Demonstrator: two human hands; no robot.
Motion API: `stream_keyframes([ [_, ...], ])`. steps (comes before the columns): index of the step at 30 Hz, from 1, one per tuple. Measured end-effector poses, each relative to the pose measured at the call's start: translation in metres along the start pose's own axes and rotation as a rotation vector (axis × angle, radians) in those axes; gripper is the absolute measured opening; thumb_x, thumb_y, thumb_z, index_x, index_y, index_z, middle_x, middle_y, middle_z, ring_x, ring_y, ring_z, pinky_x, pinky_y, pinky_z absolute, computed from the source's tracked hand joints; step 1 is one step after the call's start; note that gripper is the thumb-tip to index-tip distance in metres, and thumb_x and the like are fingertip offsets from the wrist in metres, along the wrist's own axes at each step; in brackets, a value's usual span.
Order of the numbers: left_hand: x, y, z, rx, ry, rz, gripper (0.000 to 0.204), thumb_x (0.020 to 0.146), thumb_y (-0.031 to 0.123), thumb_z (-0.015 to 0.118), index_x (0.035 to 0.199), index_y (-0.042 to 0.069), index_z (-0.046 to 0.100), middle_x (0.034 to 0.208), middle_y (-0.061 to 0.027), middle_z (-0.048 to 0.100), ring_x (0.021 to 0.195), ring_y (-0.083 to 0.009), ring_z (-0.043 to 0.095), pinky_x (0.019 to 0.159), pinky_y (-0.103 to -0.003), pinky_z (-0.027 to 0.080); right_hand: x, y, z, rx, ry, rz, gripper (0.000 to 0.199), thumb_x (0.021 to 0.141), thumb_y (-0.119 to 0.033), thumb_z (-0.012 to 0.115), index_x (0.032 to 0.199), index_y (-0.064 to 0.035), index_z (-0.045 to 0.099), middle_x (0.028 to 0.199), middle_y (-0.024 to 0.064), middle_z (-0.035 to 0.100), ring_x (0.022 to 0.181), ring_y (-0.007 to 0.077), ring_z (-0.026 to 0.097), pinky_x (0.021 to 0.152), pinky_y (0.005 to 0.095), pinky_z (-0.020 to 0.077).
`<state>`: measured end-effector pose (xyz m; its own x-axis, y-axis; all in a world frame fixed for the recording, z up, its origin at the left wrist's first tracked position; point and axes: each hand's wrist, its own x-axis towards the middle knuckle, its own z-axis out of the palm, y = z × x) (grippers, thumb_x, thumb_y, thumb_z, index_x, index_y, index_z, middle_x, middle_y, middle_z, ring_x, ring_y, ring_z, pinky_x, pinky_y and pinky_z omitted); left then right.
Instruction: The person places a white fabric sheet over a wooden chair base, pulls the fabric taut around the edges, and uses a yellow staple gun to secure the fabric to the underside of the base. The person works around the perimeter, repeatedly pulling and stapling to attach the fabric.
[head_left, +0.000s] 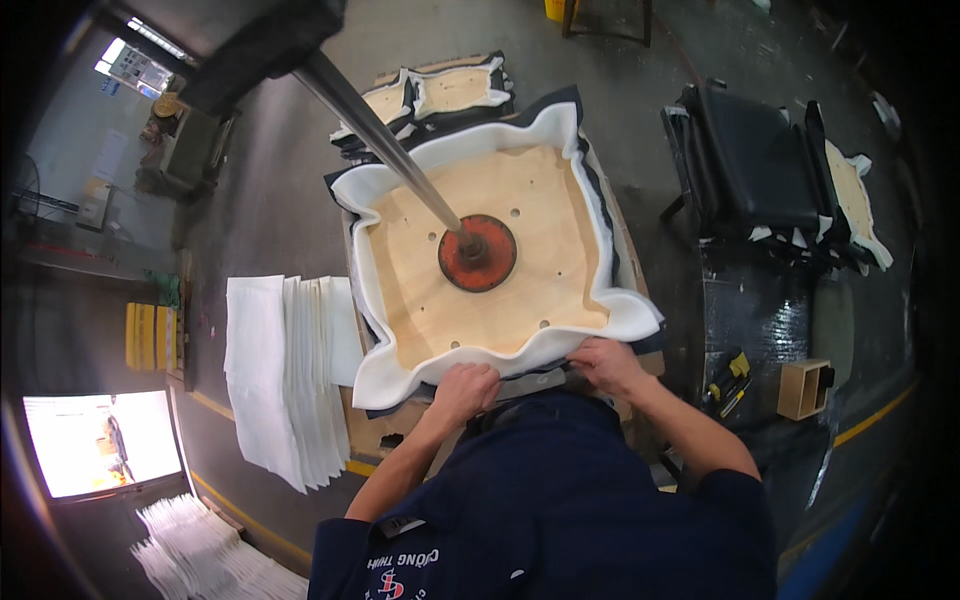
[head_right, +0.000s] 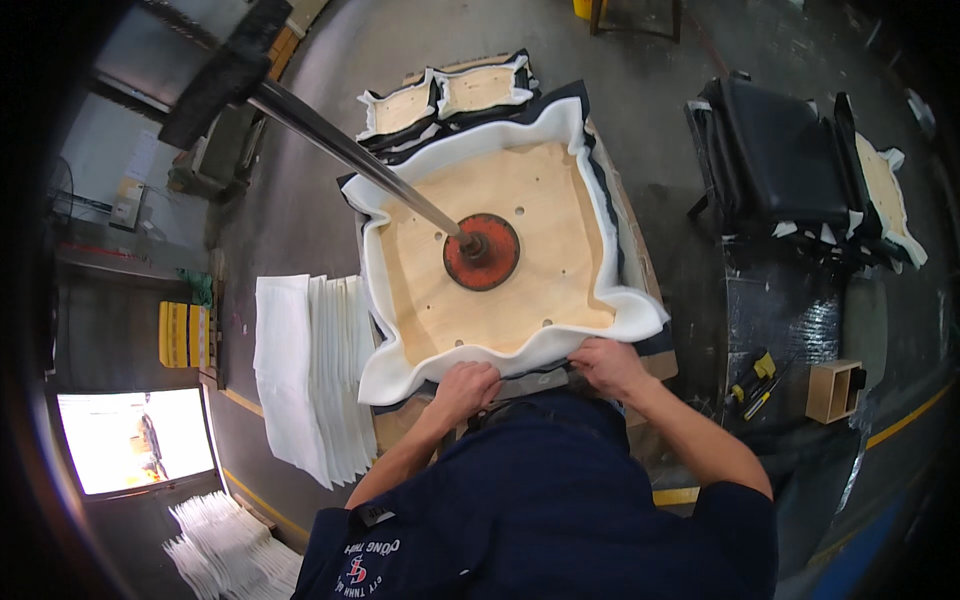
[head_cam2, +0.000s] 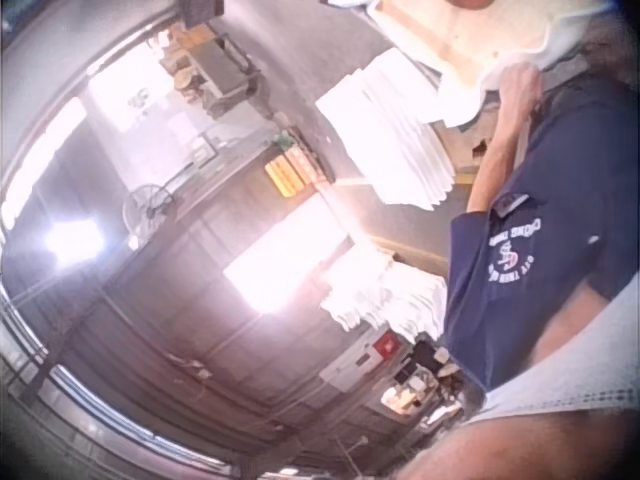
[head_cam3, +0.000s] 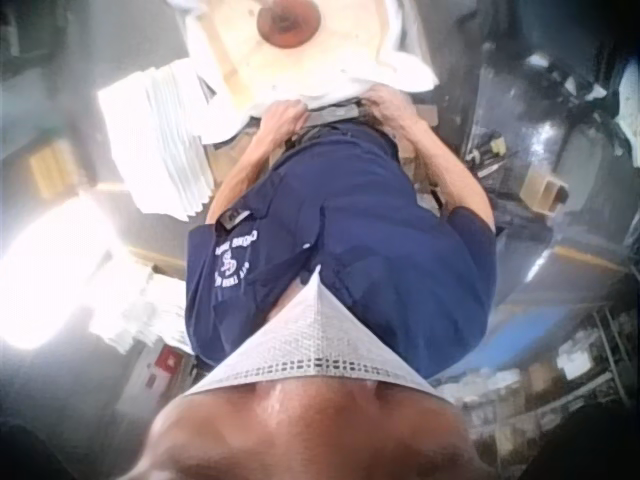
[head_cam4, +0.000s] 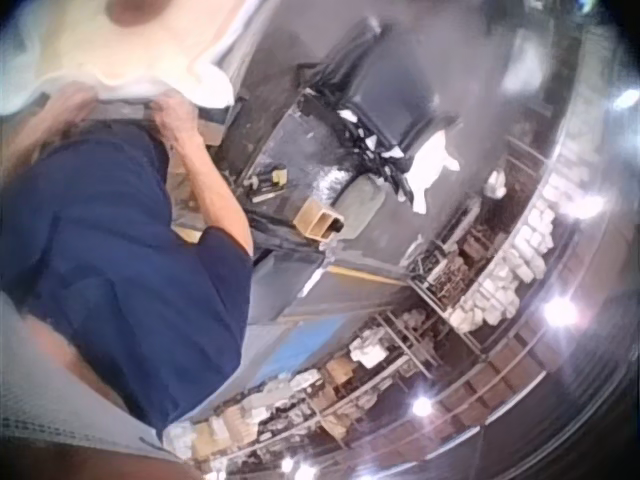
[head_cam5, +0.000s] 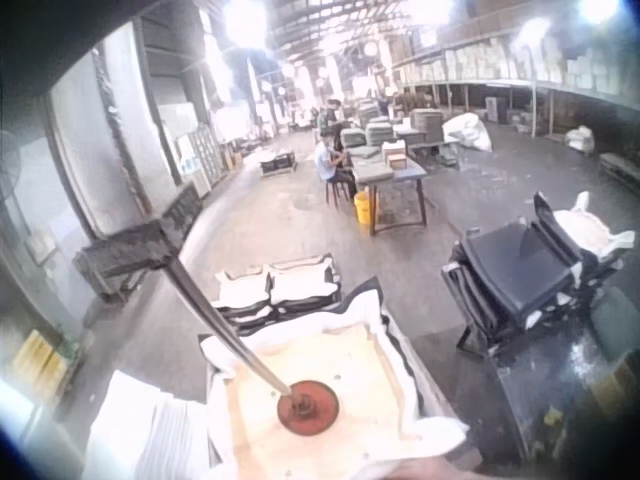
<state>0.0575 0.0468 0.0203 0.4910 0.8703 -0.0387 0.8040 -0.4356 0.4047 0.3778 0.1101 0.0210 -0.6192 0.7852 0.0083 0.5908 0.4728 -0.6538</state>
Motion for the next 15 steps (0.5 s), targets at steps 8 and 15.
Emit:
stream_keyframes([
  [8, -0.003, 0.005, 0.009, -0.020, 0.007, -0.048, 0.021, 0.091, 0.027, 0.069, 0.082, 0.009, 0.062, 0.078, -0.0083, 0.062, 0.079, -0.0307, 0.066, 0.071, -0.044, 0.050, -0.015, 0.035, -0.014, -0.118, 0.153, -0.105, 0.026, 0.074, -0.011, 0.077, 0.100, -0.0159, 0.079, 0.108, 0.0015, 0.075, 0.110, 0.0228, 0.067, 0.098, 0.0459, 0.0455],
  [15, 0.002, 0.016, -0.003, -0.020, 0.049, -0.136, 0.021, 0.088, 0.026, 0.072, 0.083, 0.009, 0.060, 0.082, -0.0105, 0.062, 0.081, -0.0337, 0.065, 0.072, -0.047, 0.050, 0.002, 0.013, -0.025, -0.215, 0.034, -0.056, 0.017, 0.078, -0.019, 0.077, 0.095, -0.0171, 0.078, 0.097, 0.0013, 0.072, 0.106, 0.0243, 0.066, 0.099, 0.0474, 0.0421],
])
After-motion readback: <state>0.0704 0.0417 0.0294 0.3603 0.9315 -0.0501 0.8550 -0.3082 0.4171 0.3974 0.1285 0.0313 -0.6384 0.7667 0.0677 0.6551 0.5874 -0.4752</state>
